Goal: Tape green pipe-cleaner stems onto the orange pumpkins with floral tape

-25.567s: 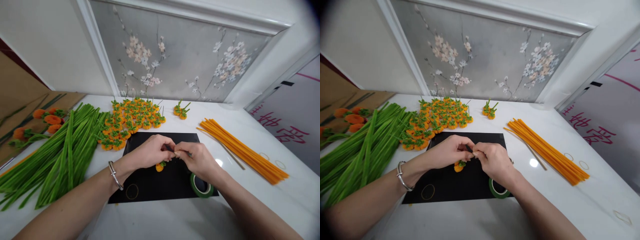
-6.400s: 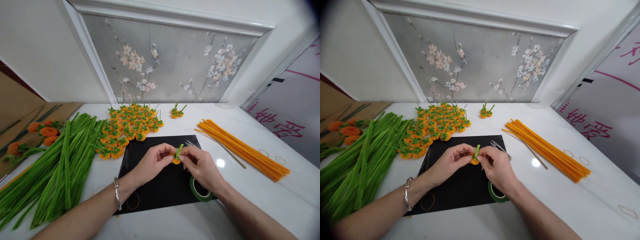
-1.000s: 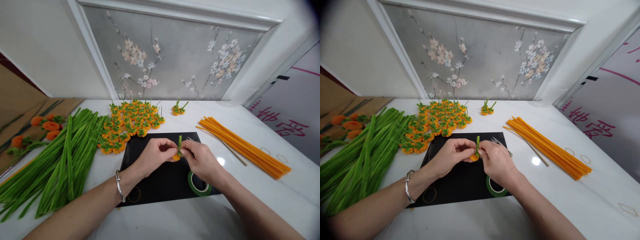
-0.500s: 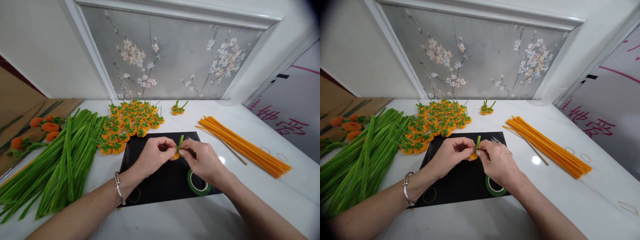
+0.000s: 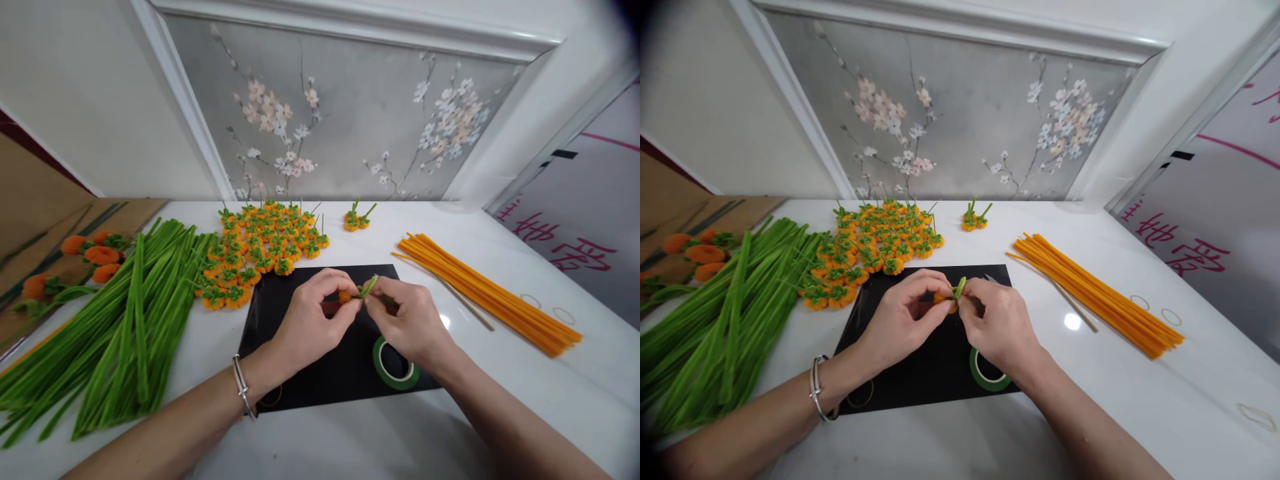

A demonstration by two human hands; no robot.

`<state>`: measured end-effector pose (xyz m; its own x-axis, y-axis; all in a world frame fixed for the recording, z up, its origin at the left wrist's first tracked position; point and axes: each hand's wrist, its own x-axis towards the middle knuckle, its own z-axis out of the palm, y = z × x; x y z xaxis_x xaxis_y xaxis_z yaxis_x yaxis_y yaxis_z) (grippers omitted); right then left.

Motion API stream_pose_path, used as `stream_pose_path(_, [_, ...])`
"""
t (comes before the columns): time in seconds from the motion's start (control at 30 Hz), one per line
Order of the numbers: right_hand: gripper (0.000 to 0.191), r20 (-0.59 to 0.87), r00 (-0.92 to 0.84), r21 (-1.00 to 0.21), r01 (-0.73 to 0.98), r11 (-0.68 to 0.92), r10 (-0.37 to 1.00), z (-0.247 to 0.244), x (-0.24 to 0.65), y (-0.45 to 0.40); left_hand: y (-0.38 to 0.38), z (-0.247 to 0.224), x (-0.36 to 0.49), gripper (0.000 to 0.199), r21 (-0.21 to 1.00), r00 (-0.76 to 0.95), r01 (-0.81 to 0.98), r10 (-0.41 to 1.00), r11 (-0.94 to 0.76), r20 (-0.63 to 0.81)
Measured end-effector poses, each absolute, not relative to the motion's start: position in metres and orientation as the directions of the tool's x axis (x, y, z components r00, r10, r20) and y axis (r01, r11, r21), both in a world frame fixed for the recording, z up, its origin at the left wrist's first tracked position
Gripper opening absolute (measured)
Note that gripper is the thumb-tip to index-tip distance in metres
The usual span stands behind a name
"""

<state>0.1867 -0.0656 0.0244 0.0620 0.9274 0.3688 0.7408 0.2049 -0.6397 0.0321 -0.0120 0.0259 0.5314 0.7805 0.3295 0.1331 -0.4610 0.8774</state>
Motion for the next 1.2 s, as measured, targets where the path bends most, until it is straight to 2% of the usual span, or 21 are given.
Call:
stream_pose_path(0.3, [0.015, 0.341, 0.026, -0.624, 0.754, 0.205, 0.94, 0.026, 0.184, -0.067, -0.007, 0.024, 0.03, 0.012, 0.887, 0.548, 0.17, 0.789, -0.43, 0.278])
stream_pose_path(0.67, [0.012, 0.314, 0.043, -0.66, 0.728, 0.185, 0.949, 0.028, 0.185, -0.068, -0.005, 0.026, 0.031, 0.009, 0.877, 0.516, 0.185, 0.804, -0.443, 0.297])
stream_pose_path(0.83, [0.013, 0.329, 0.042, -0.662, 0.722, 0.199, 0.943, 0.028, 0.186, -0.067, -0.005, 0.03, 0.031, 0.01, 0.929, 0.56, 0.111, 0.795, -0.353, 0.235])
stream_pose_path(1.03, [0.014, 0.32, 0.031, -0.664, 0.72, 0.201, 0.947, 0.03, 0.188, -0.067, -0.003, 0.034, 0.03, 0.011, 0.988, 0.58, 0.071, 0.812, -0.138, 0.071])
stream_pose_path(1.2, [0.013, 0.328, 0.005, -0.623, 0.753, 0.213, 0.945, 0.028, 0.19, -0.067, 0.001, 0.03, 0.03, 0.01, 0.986, 0.601, 0.088, 0.797, -0.144, 0.062])
